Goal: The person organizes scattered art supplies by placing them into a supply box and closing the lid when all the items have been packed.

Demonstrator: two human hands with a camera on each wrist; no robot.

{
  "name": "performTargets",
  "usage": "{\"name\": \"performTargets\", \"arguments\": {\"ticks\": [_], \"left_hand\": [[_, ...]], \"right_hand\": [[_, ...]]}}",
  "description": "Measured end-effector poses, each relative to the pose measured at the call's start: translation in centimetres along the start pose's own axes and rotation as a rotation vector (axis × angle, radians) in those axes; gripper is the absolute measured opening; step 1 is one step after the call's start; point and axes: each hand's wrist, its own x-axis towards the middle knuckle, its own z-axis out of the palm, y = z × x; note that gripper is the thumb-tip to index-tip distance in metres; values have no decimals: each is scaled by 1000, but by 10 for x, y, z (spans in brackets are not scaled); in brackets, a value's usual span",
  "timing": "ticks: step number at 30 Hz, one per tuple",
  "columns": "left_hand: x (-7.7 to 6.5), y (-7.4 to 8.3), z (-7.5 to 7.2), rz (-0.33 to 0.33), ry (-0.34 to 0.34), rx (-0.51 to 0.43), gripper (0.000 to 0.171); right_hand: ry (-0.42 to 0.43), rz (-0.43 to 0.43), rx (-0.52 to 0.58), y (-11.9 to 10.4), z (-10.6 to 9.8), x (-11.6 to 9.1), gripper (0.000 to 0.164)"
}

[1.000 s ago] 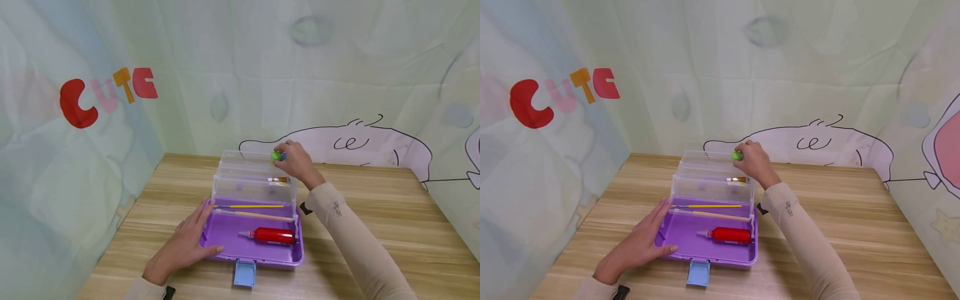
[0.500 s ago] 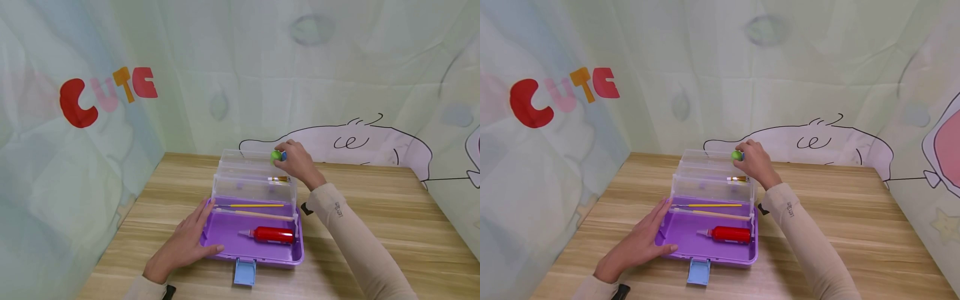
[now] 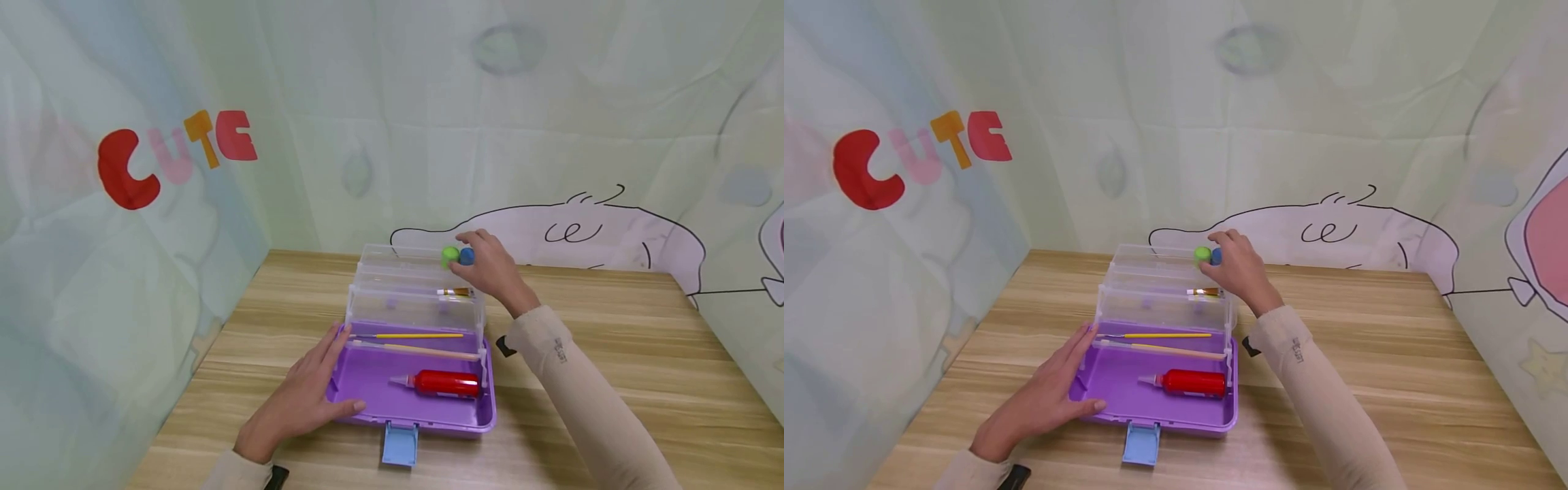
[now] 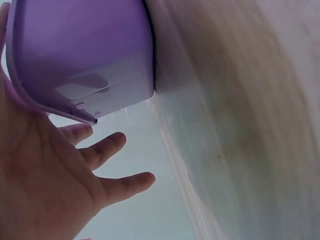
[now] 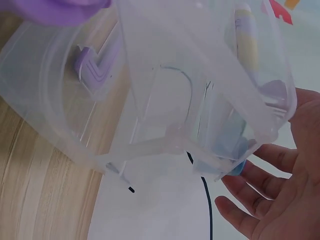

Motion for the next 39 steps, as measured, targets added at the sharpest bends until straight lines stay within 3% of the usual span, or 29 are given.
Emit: {"name": "performTargets", "arguments": {"ticks": [11,23,31,39], "left_hand": [[10,-1,-10,77,55,19,108],[35,-4,-19,32,87,-71,91],[57,-17,-22,-4,81,-277,76],[74,-30,-24,-127,42,-557,62]], "right_hand": [[76,55,109,8,-2,-19,70],[65,191,280,20,0,-41,85],[37,258,409,32,4,-54,87],[-9,360,557,39,12,-62,87]]}}
